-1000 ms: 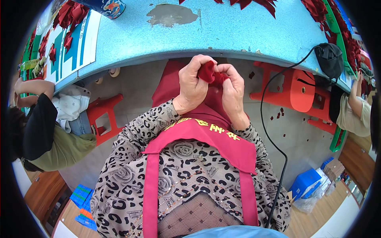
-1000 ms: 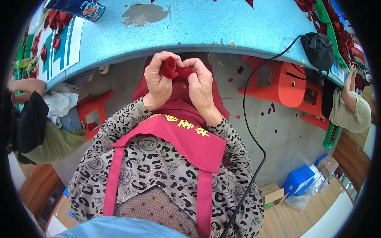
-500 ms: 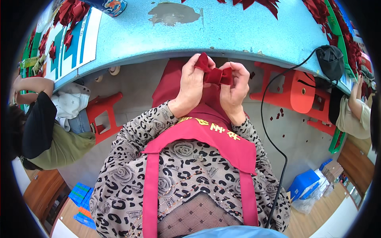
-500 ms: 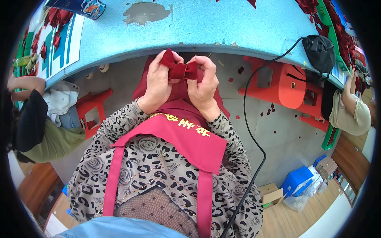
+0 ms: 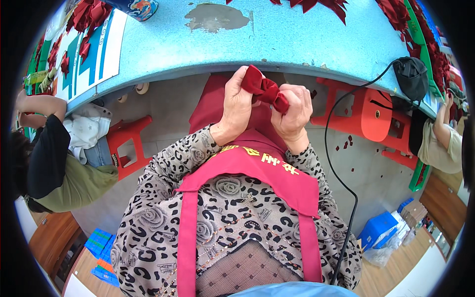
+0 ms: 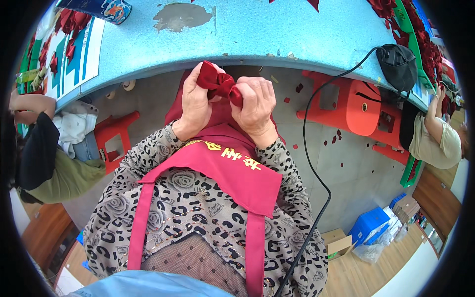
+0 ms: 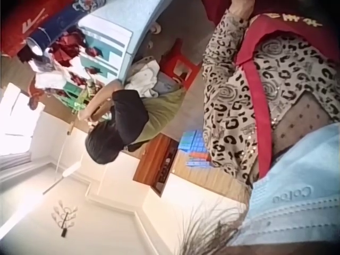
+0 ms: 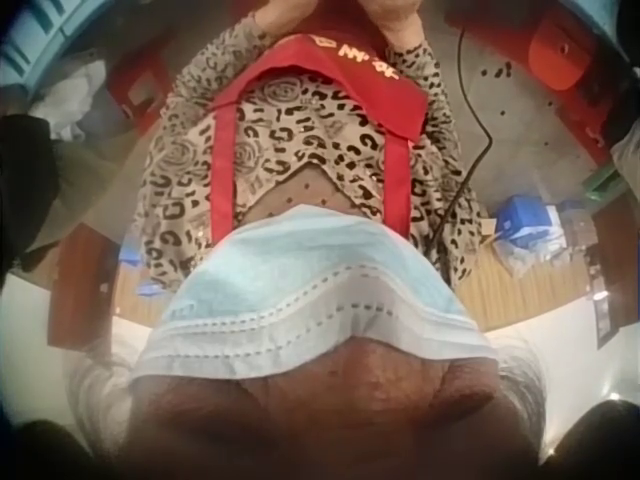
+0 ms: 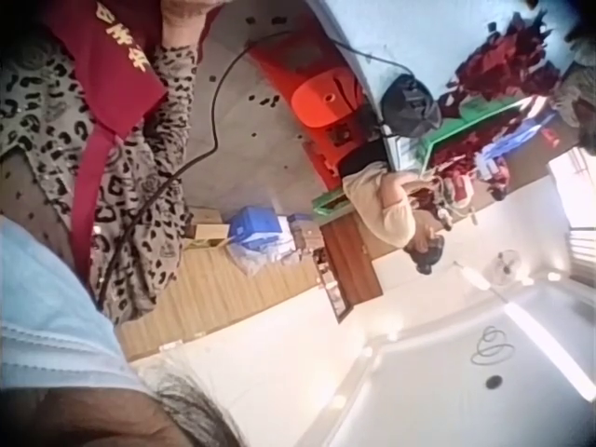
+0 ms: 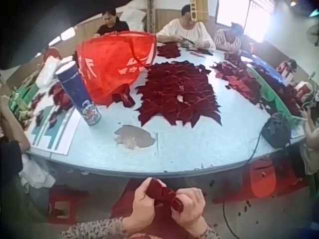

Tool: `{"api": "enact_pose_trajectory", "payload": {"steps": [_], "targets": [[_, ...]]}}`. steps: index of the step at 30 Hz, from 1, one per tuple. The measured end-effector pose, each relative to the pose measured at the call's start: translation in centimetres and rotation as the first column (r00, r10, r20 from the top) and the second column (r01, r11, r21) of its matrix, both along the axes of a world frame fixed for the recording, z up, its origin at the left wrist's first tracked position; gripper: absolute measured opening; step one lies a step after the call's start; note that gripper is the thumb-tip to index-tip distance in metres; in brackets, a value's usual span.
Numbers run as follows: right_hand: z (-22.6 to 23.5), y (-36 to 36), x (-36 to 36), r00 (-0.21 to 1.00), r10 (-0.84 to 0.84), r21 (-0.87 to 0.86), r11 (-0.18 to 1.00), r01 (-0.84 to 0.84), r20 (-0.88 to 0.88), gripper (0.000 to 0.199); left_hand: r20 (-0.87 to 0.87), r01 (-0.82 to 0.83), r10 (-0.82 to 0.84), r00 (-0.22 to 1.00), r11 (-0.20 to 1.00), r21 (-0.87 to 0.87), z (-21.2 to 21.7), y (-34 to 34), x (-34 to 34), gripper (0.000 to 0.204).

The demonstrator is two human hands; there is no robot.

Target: Folding and shaping red fabric pieces into flower components at a workshop table.

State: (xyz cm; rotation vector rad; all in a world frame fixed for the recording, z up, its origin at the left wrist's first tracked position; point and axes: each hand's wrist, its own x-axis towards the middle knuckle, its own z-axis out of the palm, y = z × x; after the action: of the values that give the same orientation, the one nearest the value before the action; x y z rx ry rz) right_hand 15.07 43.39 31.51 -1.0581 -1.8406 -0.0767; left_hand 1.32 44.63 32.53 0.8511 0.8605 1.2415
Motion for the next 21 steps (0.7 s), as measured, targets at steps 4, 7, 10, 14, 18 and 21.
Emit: {"api": "enact_pose_trajectory", "payload": {"steps": [4,7,10,14,18,21], "targets": [[-0.8,0.0,-0.5,0.967,0.095,-0.011,0.995,-0.101,-0.237,0.029,0.052,0.078,-0.074,0.996,0.993,-0.088,-0.6,-0.6,-0.6,0.020],[-0.7,-0.5,-0.5,0.978,0.103,0.028,0.995,-0.099,-0.182,0.028,0.042,0.062,-0.061,0.997,0.998,-0.018,-0.9,-0.9,-0.5,0.021],[-0.5,-1.1,-0.2,0.984,0.056,-0.036,0.997,-0.063,-0.172,0.026,0.035,0.067,-0.067,0.997,0.998,0.000,-0.9,-1.3,-0.1,0.020],[-0.4,-1.5,0.1,0.966,0.020,-0.149,0.987,-0.060,-0.259,0.019,0.008,0.073,-0.073,0.997,0.997,-0.006,-1.0,-1.4,0.5,0.019],[-0.5,-1.7,0.9,0.935,0.029,-0.306,0.941,-0.145,-0.355,0.013,0.036,0.087,-0.083,0.996,0.989,-0.117,-1.1,-1.5,0.8,0.018],[-0.6,-2.2,1.1,0.896,-0.012,-0.471,0.854,-0.222,-0.443,0.016,0.064,0.048,-0.036,0.997,0.979,-0.199,-0.3,-1.3,1.6,0.017]]}}
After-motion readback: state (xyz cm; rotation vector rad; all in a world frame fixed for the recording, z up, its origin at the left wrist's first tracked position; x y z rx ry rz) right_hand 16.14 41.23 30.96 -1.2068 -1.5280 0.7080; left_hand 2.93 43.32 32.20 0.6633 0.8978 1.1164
